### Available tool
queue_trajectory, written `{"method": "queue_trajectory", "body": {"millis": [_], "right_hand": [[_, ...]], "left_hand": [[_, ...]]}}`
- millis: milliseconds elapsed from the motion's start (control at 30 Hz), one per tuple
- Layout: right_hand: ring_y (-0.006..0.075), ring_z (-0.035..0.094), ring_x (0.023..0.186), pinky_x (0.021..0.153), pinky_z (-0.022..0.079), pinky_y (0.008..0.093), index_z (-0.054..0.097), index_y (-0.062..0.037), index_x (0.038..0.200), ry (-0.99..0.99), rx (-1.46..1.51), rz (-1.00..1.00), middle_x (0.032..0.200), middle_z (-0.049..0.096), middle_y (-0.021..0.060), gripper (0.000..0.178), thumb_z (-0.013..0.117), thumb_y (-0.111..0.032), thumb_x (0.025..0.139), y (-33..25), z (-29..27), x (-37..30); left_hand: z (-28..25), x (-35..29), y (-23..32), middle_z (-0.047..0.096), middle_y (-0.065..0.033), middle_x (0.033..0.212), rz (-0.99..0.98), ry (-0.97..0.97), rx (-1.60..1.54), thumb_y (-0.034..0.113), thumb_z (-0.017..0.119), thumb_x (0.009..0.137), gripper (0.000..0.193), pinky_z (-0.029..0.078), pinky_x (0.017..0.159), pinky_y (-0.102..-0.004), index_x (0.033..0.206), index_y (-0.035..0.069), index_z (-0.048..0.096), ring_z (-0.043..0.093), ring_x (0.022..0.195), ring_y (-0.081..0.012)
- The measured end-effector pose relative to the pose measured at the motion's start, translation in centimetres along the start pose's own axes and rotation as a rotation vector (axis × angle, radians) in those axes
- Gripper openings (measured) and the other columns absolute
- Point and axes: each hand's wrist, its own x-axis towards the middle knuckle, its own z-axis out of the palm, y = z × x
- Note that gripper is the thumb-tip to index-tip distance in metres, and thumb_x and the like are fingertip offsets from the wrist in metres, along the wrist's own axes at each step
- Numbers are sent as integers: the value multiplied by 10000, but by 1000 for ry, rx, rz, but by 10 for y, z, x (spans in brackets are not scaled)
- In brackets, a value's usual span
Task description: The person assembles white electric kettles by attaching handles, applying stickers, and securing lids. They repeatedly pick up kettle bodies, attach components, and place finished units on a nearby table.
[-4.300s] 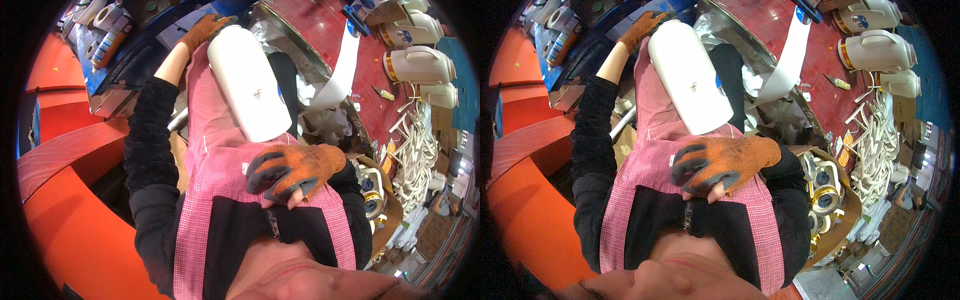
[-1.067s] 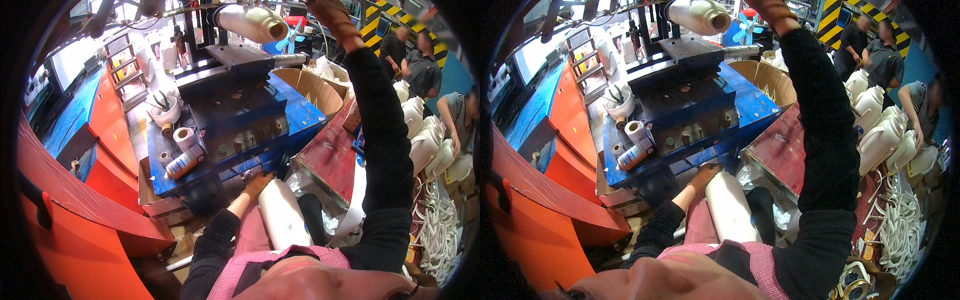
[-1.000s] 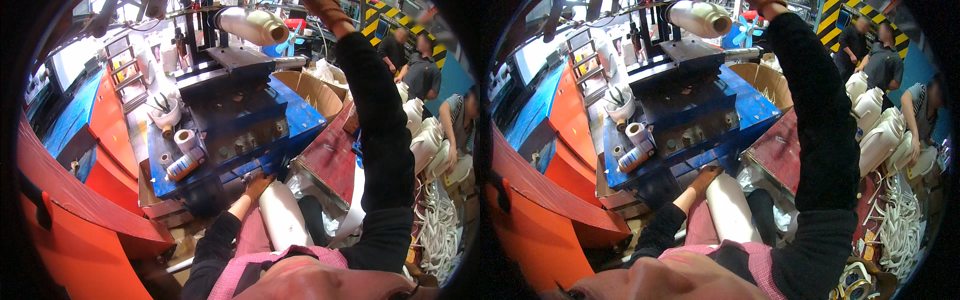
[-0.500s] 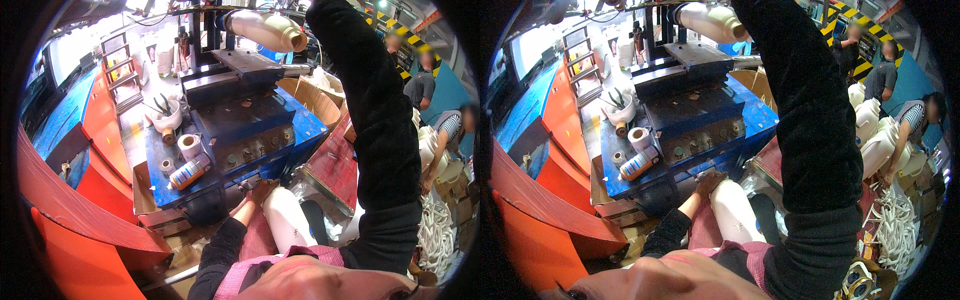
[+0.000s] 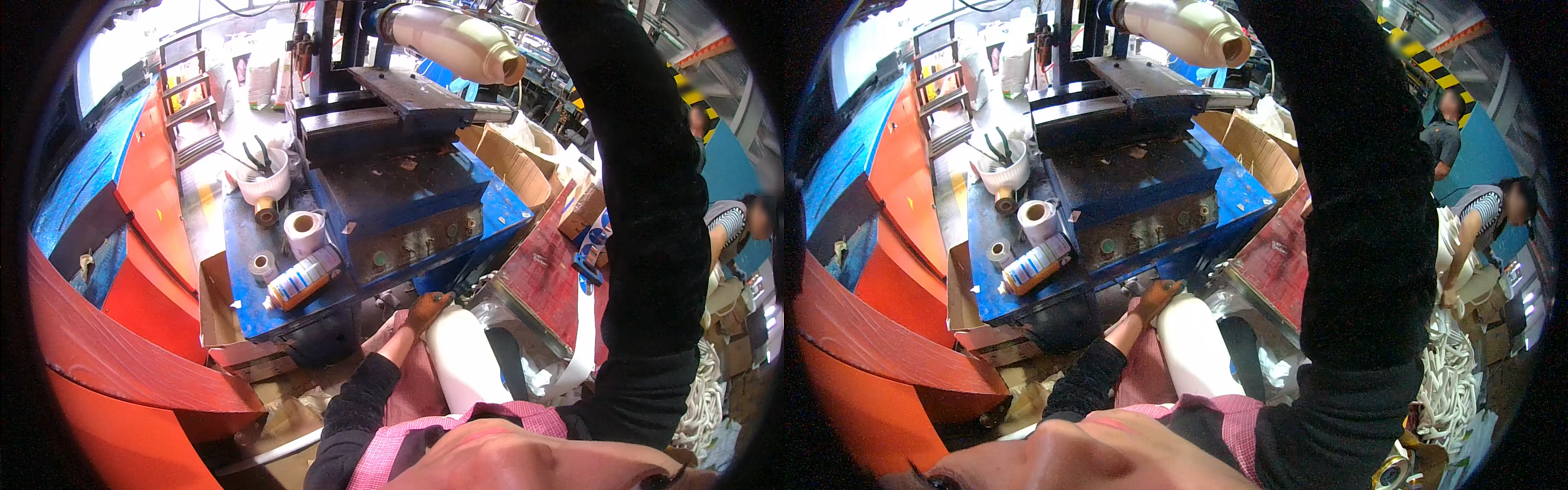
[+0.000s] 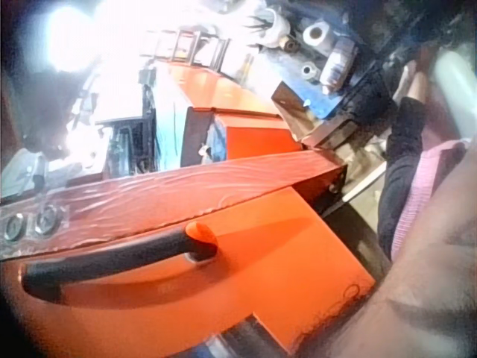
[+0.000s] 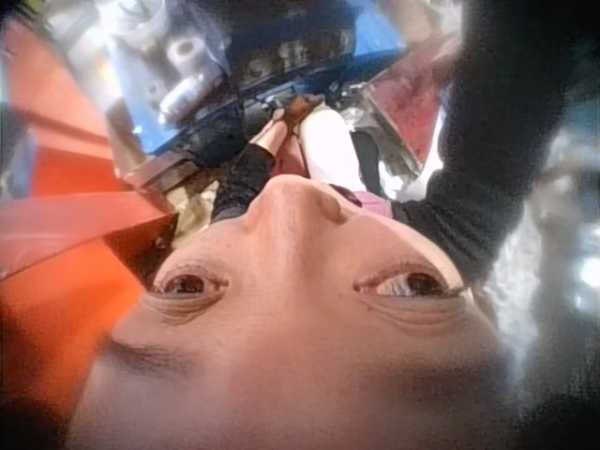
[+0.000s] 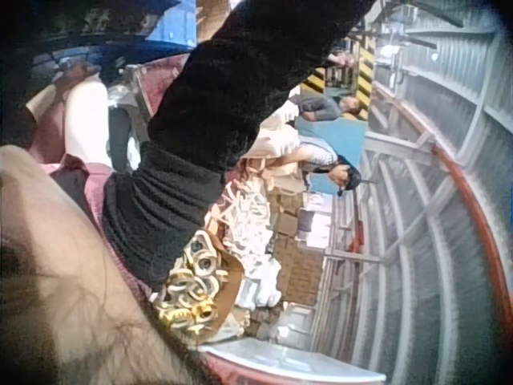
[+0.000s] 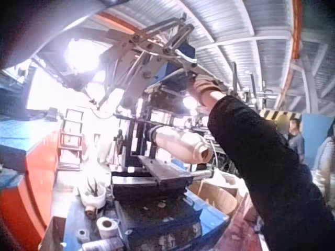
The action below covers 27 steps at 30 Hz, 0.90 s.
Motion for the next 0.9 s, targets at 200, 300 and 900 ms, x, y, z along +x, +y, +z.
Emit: {"method": "queue_trajectory", "body": {"millis": [200,300,900], "right_hand": [[291,619,716,617,481,365,608,-75,889,-8,4,-3,816,614,152,136,507,-153,842,0,3,-1],[289,622,728,625,485,360,606,-74,909,-13,9,-8,832,616,149,141,505,-153,850,-1,5,-2],[280,639,802,675,507,330,594,-71,1025,17,73,-40,929,633,134,183,497,-153,892,2,23,1]], "left_hand": [[0,-1,5,634,-162,766,29,3,-1,507,483,842,479,442,723,-397,821,58,649,616,762,-307],[0,-3,6,629,-162,752,1,-1,-11,505,484,845,480,440,713,-399,810,54,645,613,746,-309],[5,-7,2,596,-229,1039,-44,0,76,532,426,886,567,416,826,-395,1032,17,612,577,946,-348]]}}
